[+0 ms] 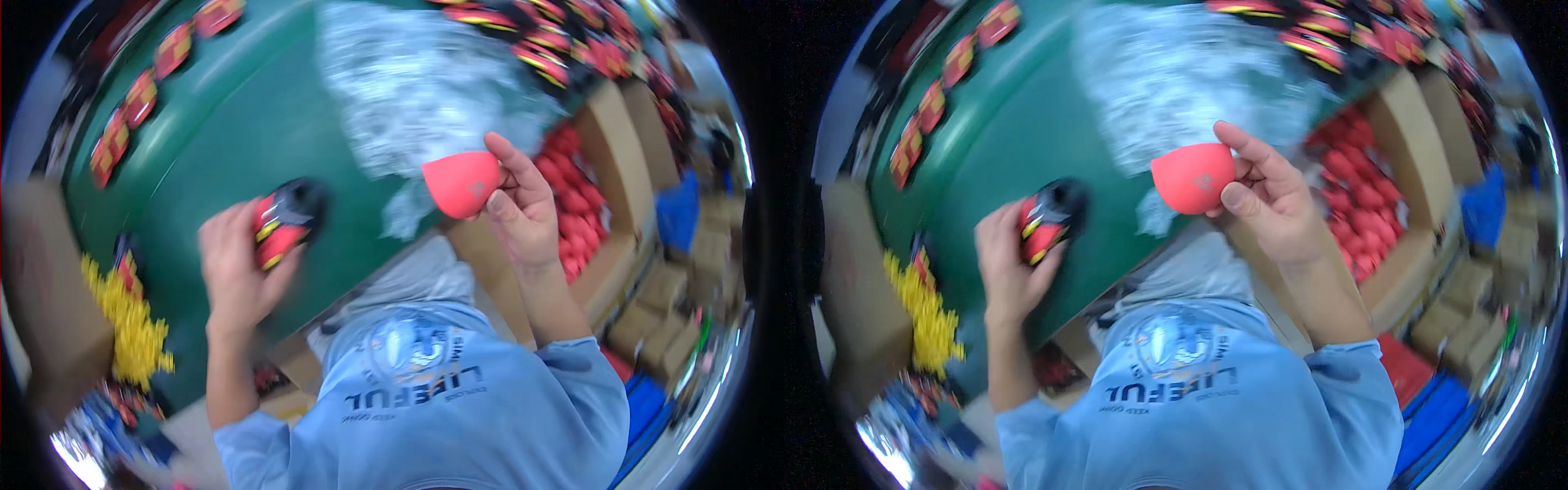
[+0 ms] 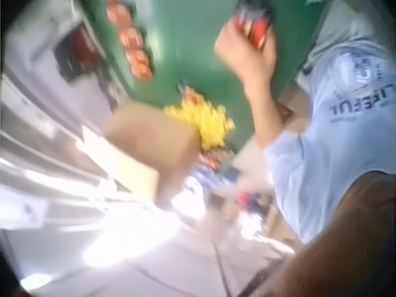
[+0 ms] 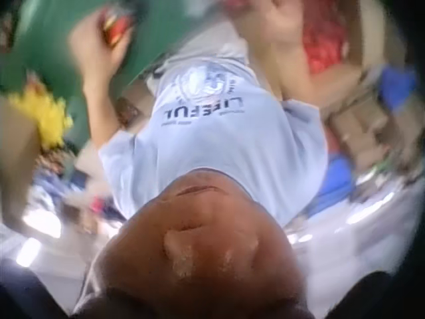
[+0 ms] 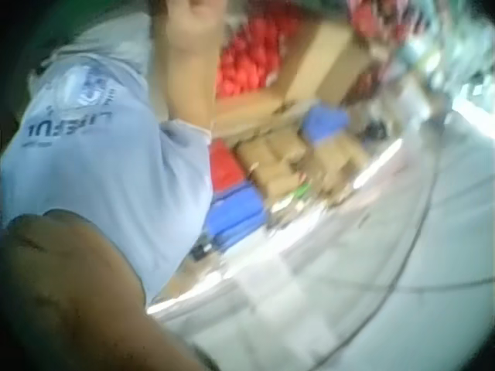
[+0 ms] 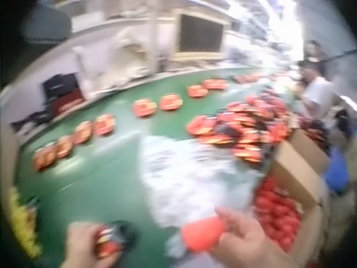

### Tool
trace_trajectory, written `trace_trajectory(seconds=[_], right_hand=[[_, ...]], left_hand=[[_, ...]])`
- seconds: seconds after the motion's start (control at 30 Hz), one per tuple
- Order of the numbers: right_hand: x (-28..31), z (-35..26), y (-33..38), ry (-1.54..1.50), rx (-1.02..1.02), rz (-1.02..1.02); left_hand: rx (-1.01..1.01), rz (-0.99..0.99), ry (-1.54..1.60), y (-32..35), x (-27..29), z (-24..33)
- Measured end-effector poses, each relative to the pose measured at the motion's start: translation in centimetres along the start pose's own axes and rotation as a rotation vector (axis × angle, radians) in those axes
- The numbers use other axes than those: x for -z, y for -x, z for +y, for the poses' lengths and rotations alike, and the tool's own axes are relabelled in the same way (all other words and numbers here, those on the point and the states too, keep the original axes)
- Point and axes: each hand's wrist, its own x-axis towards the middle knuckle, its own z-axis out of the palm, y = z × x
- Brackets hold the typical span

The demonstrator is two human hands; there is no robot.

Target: The person assembles small red and black plastic housings by hand, inserting electronic components and snapping plastic parts together.

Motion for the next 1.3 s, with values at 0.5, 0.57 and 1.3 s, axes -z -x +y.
trace_trajectory(seconds=[0.5, 0.57, 1.3], right_hand=[[-10.3, 2.9, -10.2, 0.054, -0.298, -0.443], [-11.1, 2.5, -12.1, 0.721, 0.074, -0.853], [-9.9, 3.8, -9.0, 1.146, 0.562, -0.664]], left_hand=[[-0.034, 0.026, 0.188, 1.7, -0.3, -2.0], [-0.056, 0.008, 0.207, 1.7, -0.5, -2.4], [-0.141, 0.081, 0.171, 1.7, -0.5, -2.8]])
